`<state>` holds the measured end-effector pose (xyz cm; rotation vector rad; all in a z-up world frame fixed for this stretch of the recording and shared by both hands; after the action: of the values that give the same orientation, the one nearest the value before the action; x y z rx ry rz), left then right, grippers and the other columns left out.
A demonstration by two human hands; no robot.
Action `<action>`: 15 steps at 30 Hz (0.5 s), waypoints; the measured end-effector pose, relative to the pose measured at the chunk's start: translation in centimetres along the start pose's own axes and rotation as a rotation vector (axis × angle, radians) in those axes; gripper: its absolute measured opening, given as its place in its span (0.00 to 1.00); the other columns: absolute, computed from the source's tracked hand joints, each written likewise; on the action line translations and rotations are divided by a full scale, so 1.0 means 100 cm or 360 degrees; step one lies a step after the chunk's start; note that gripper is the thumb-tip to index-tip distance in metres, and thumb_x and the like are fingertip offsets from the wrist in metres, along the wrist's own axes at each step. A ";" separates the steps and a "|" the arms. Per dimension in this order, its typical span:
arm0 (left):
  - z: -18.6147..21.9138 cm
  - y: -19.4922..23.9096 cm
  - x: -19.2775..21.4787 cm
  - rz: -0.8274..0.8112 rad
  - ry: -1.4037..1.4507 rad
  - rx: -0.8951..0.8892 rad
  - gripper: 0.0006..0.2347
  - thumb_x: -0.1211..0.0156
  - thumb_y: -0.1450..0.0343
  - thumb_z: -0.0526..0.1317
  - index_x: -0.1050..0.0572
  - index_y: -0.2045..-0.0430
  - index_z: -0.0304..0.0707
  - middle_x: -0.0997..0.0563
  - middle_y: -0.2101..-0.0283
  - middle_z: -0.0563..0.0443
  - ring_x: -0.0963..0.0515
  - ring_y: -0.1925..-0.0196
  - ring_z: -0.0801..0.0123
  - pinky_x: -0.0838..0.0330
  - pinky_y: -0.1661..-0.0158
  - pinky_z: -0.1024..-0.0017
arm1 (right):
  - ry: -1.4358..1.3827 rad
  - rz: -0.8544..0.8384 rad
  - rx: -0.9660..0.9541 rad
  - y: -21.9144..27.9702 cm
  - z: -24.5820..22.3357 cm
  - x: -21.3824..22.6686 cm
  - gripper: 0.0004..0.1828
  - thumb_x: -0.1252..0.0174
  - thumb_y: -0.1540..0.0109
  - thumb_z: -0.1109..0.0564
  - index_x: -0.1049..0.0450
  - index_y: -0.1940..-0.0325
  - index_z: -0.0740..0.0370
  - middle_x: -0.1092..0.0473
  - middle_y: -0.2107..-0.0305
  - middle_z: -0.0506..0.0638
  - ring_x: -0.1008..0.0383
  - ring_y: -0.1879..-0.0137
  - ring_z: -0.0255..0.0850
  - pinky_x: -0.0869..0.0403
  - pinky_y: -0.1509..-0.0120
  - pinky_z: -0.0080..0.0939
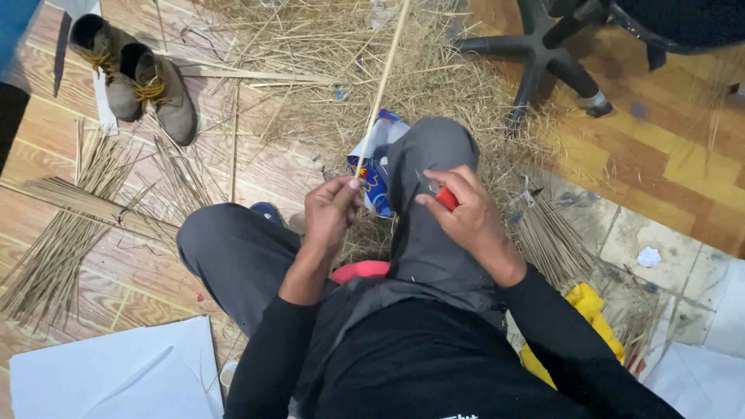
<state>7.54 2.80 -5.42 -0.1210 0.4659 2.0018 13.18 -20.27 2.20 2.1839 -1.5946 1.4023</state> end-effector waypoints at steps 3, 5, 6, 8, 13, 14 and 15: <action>0.017 0.002 0.016 0.0091 0.0016 -0.0052 0.05 0.40 0.26 0.35 0.18 0.64 0.33 0.25 0.83 0.49 0.32 0.89 0.78 0.41 0.88 0.83 | -0.0120 -0.0199 -0.0066 0.003 0.002 -0.016 0.13 0.32 0.39 0.55 0.20 0.50 0.52 0.26 0.68 0.51 0.20 0.60 0.56 0.24 0.58 0.51; 0.024 0.003 0.023 0.0113 0.0001 -0.0061 0.05 0.41 0.26 0.35 0.18 0.64 0.34 0.25 0.82 0.49 0.32 0.88 0.78 0.41 0.88 0.84 | -0.0145 -0.0322 -0.0088 0.002 -0.009 -0.023 0.12 0.33 0.41 0.60 0.20 0.53 0.54 0.23 0.69 0.54 0.19 0.60 0.57 0.23 0.58 0.53; 0.025 0.002 0.028 0.0150 0.0011 -0.0065 0.05 0.41 0.25 0.35 0.19 0.65 0.34 0.25 0.82 0.50 0.32 0.88 0.78 0.42 0.88 0.84 | -0.0198 -0.0553 -0.0128 -0.001 -0.023 -0.025 0.09 0.36 0.41 0.60 0.21 0.56 0.55 0.23 0.69 0.59 0.21 0.59 0.63 0.25 0.57 0.60; 0.024 0.001 0.033 0.0174 0.0019 -0.0073 0.05 0.42 0.25 0.35 0.19 0.65 0.34 0.26 0.82 0.50 0.33 0.88 0.78 0.43 0.89 0.84 | -0.0246 -0.0772 -0.0170 0.002 -0.034 -0.038 0.07 0.39 0.41 0.61 0.22 0.59 0.56 0.22 0.69 0.64 0.22 0.57 0.69 0.27 0.55 0.67; 0.014 -0.006 0.046 0.0264 -0.0015 -0.0085 0.05 0.40 0.26 0.36 0.19 0.66 0.36 0.25 0.82 0.49 0.31 0.88 0.76 0.43 0.89 0.84 | 0.0129 -0.1415 -0.0365 0.032 -0.014 -0.124 0.12 0.44 0.38 0.46 0.22 0.55 0.51 0.21 0.59 0.58 0.22 0.45 0.60 0.23 0.42 0.60; 0.010 -0.008 0.049 0.0248 -0.0014 -0.0088 0.05 0.40 0.26 0.36 0.19 0.66 0.36 0.25 0.82 0.49 0.31 0.88 0.76 0.43 0.89 0.84 | 0.0134 -0.1403 -0.0373 0.038 -0.019 -0.127 0.12 0.44 0.38 0.46 0.22 0.55 0.51 0.21 0.59 0.58 0.22 0.45 0.60 0.23 0.42 0.60; 0.007 -0.011 0.052 0.0264 -0.0023 -0.0082 0.05 0.41 0.25 0.36 0.19 0.65 0.36 0.25 0.82 0.49 0.31 0.88 0.76 0.43 0.89 0.84 | 0.0240 -0.1536 -0.0405 0.045 -0.022 -0.132 0.14 0.45 0.38 0.46 0.21 0.54 0.52 0.21 0.58 0.58 0.21 0.45 0.60 0.23 0.43 0.60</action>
<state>6.19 7.85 -6.56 -0.1021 0.4268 2.1768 7.84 -11.76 -7.72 2.1190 -0.4574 0.9409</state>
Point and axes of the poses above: each hand's wrist, its own y-axis away from the middle knuckle, its own x-axis out of the back of the hand, z = x × y, the point moved 3 cm from there along -y, towards the middle knuckle
